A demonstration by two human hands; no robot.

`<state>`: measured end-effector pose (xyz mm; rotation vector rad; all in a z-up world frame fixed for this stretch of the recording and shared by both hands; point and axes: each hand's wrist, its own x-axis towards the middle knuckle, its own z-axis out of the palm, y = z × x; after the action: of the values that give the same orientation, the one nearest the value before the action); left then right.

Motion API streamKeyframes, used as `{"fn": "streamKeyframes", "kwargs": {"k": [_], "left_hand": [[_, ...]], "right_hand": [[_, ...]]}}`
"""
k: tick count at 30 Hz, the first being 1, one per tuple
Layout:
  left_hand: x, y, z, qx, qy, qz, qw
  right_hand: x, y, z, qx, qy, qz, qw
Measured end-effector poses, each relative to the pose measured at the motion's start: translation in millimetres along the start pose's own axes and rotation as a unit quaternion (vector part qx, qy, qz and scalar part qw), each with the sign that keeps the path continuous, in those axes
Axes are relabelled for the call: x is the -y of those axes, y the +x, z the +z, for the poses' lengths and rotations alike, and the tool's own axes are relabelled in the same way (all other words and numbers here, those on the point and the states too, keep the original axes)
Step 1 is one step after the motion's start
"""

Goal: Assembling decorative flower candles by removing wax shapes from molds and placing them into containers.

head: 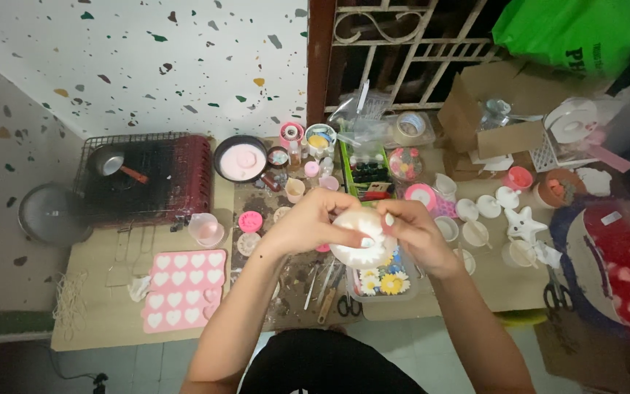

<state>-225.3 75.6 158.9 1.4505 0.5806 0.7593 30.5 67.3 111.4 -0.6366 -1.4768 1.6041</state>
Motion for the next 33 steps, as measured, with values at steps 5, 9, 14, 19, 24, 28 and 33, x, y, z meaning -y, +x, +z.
{"fn": "streamKeyframes", "kwargs": {"k": [5,9,14,19,24,28,33], "left_hand": [[8.8,4.0,0.6,0.008,-0.026,0.008,1.000],[21.8,15.5,11.2,-0.144,-0.044,-0.015,0.988],[28.7,24.5,26.3,-0.238,-0.151,0.013,0.959],[29.7,20.9,20.2,-0.199,-0.077,-0.013,0.977],[26.8,16.2,17.7,-0.146,-0.115,-0.032,0.982],[37.6,18.2,15.8,-0.125,-0.196,-0.031,0.972],[45.2,23.4,22.0,-0.156,-0.266,-0.035,0.951]], "right_hand": [[-22.9,5.2,4.9,-0.127,0.137,0.093,0.978],[-41.9,5.4,-10.7,-0.111,0.136,-0.024,0.984],[-1.6,14.8,20.4,-0.194,-0.146,-0.045,0.969],[-18.5,6.0,1.0,-0.168,-0.194,-0.077,0.963],[-27.3,5.3,-5.3,-0.104,0.016,-0.041,0.994],[-34.6,5.6,-9.3,-0.121,0.118,0.003,0.986],[-32.7,17.0,-3.6,-0.147,0.117,-0.011,0.982]]}}
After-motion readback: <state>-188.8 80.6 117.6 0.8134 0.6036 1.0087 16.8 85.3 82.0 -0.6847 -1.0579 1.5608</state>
